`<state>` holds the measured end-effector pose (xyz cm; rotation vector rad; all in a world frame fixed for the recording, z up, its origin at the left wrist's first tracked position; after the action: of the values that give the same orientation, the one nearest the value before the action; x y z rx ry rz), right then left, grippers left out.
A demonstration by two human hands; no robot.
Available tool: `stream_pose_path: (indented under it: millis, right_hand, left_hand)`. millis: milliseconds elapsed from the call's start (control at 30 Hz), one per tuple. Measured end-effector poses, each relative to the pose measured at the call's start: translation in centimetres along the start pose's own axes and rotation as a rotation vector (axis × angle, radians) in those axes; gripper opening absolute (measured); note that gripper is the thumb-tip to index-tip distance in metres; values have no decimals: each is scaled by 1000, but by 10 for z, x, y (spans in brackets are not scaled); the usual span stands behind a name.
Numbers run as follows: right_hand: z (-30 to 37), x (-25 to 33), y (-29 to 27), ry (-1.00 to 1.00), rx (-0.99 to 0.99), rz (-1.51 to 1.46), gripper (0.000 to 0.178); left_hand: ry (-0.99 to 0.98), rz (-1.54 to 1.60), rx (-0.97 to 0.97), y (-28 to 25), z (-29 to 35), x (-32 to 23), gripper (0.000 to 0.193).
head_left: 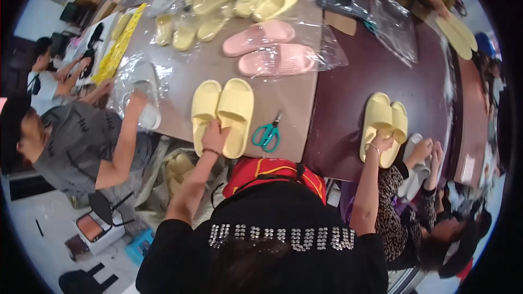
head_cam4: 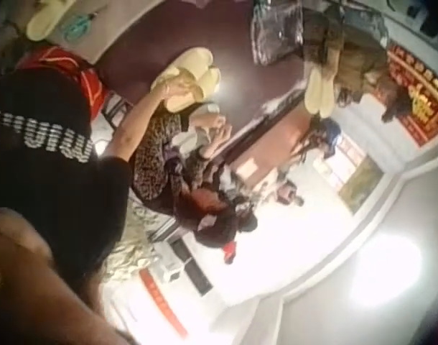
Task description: Trimming and packaging plastic slippers into bags at a manufacturing station.
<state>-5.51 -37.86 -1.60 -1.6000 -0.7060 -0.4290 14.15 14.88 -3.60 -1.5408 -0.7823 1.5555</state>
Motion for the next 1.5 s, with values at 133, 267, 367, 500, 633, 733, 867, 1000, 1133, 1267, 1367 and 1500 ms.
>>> stream_pose_path:
  millis: [133,267,367,500,633,733,867,1000,1133,1267,1367,1500]
  right_hand:
    - [38,28,13,-235,79,-80,43]
    - [65,19,43,-312,240,-322,40]
    - [91,13,63,-107,508,-686,30]
    - [141,56,47,-99,638,-589,18]
    - [176,93,40,-145,804,-526,19]
    - [206,126,40,-268,1072,-494,22]
    - [237,191,6,-508,1373,-666,33]
    - [223,205,-4,-847,812,-690,38]
    - [192,157,23,-555,824,-386,40]
    - [163,118,29,-307,950,-363,41]
    - [150,80,51,-338,833,-256,42]
    - [147,69,57,-473,574,-10,46]
  left_hand:
    - [-149,-58,-51,-14,-8,-12,33]
    - [-367,81,-173,-19,-15,1,36]
    - [-332,0,-143,-11,-26,2,34]
    - [-239,-57,-142,7,-53,29,28]
    - [-226,277,-247,-34,-70,47,24]
    - [0,413,-442,-84,-55,-48,24]
    - [131,263,-262,-51,-59,-112,23]
    - [302,41,-57,4,-32,-195,26]
    - [488,166,267,76,2,-230,24]
    - [549,218,411,134,13,-234,22]
    - [761,446,584,150,22,-233,21]
    - [593,423,385,73,17,-204,24]
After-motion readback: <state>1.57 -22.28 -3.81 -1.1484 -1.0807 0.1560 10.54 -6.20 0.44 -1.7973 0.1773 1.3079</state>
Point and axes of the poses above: each hand's wrist, its own z-axis away from the middle knuckle, its own y-axis out of the palm, x = y × z, the point moved 5 cm from there along -z, towards the middle knuckle, and after that the axes turned 2 degrees about -y, right-handed, at the moved point
